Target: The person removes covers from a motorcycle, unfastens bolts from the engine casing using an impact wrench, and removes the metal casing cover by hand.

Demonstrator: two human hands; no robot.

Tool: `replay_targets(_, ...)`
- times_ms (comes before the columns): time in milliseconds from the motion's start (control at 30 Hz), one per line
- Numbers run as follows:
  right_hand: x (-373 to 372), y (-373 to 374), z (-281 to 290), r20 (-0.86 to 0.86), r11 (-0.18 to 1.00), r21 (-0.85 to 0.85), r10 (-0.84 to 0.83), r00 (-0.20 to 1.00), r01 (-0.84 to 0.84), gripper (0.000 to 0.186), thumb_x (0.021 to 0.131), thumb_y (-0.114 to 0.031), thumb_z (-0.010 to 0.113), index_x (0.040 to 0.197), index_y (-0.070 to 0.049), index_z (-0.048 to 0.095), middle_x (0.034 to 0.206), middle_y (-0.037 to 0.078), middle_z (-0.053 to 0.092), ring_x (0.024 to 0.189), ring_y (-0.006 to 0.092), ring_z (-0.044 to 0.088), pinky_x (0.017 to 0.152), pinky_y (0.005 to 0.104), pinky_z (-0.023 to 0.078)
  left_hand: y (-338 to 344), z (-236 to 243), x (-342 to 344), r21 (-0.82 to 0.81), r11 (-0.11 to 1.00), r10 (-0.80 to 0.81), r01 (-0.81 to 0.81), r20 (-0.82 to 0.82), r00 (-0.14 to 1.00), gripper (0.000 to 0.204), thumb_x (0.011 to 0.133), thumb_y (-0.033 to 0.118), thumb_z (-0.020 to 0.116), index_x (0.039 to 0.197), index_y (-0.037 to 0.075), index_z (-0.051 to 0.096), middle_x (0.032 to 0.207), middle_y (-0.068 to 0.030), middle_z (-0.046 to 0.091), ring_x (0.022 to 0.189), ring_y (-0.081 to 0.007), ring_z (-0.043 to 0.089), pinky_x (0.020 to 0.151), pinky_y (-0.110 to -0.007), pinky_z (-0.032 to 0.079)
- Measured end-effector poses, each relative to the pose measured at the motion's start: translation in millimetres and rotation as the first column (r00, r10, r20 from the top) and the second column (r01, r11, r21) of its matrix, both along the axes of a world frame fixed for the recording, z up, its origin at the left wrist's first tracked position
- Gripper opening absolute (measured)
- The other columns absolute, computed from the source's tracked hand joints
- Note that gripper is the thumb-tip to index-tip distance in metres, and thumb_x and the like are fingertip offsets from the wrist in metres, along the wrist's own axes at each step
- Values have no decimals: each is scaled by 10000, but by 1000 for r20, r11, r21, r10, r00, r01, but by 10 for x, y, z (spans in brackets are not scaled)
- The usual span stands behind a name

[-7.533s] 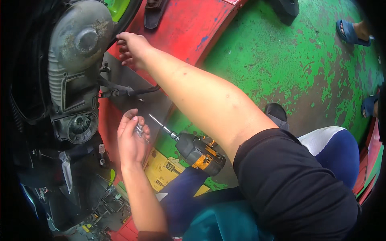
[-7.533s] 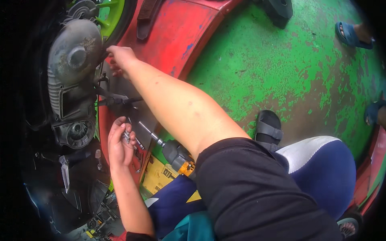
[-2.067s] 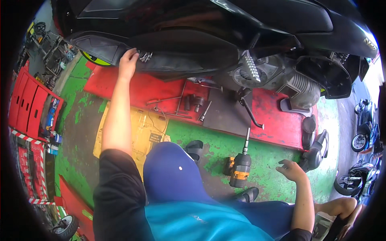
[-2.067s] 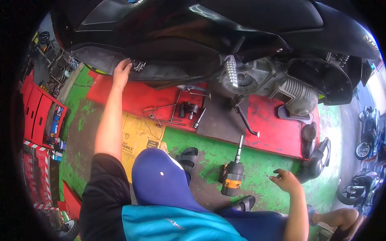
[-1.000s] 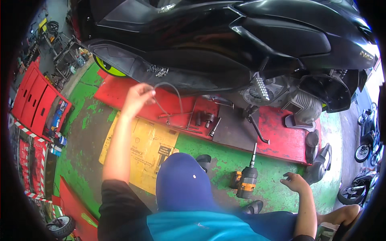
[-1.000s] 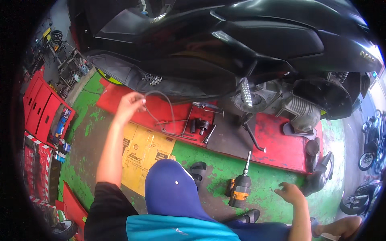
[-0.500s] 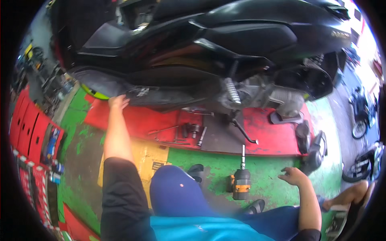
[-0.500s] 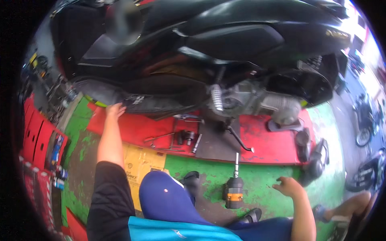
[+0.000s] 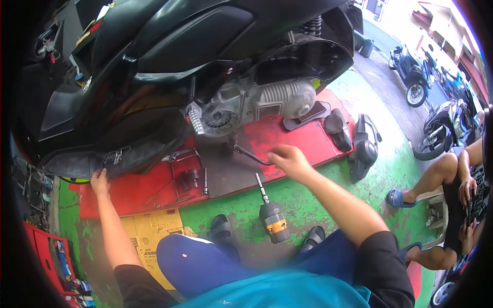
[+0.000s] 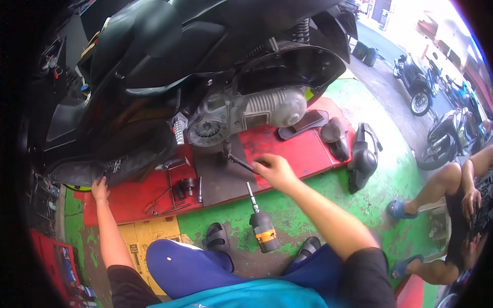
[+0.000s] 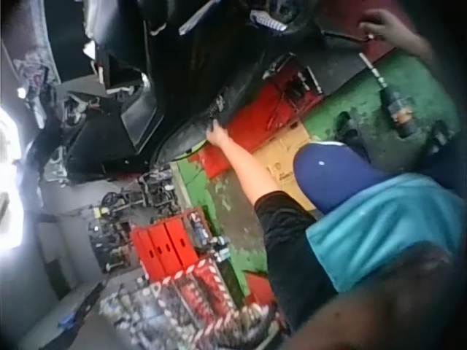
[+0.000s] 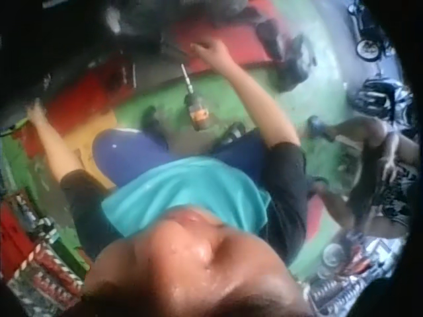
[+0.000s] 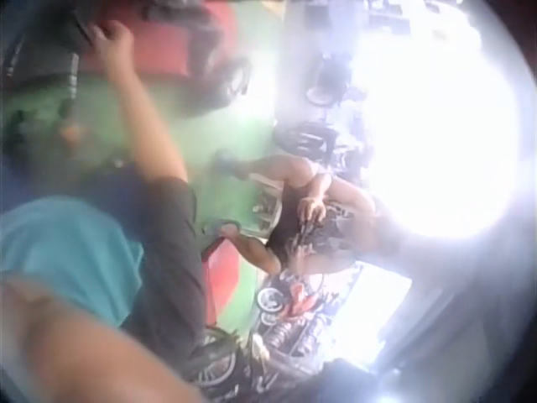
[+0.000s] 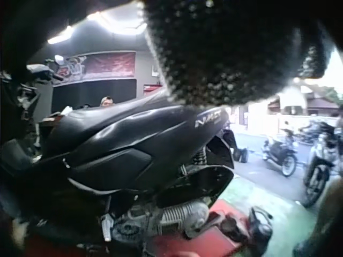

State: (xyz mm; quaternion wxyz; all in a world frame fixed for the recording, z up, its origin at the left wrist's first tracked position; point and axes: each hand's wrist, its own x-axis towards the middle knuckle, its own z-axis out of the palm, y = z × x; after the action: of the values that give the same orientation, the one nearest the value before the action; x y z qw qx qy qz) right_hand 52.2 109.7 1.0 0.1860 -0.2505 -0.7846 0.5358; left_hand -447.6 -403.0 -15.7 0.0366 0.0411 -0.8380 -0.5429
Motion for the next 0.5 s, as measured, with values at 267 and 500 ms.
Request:
replay_targets(267, -1513, -351, -175, -176, 438, -880, -662, 729, 185, 294, 935, -261, 706, 1139, -50, 696, 941, 12, 689, 757, 110, 603, 586, 263, 416, -163, -125, 146, -26, 982, 150, -187, -493, 857, 360, 958, 160, 639, 1228, -74, 598, 1181, -178, 665, 1122, -290, 615, 1014, -404, 445)
replay_targets(500, -1601, -387, -233, -147, 418, -880, -689, 710, 224, 227, 921, -158, 646, 1105, -33, 690, 934, 65, 683, 797, 134, 612, 626, 310, 456, 1178, 278, 2237, -286, 886, -450, 366, -337, 827, 204, 934, 126, 627, 1103, 13, 646, 998, -88, 667, 994, -185, 650, 861, -333, 512)
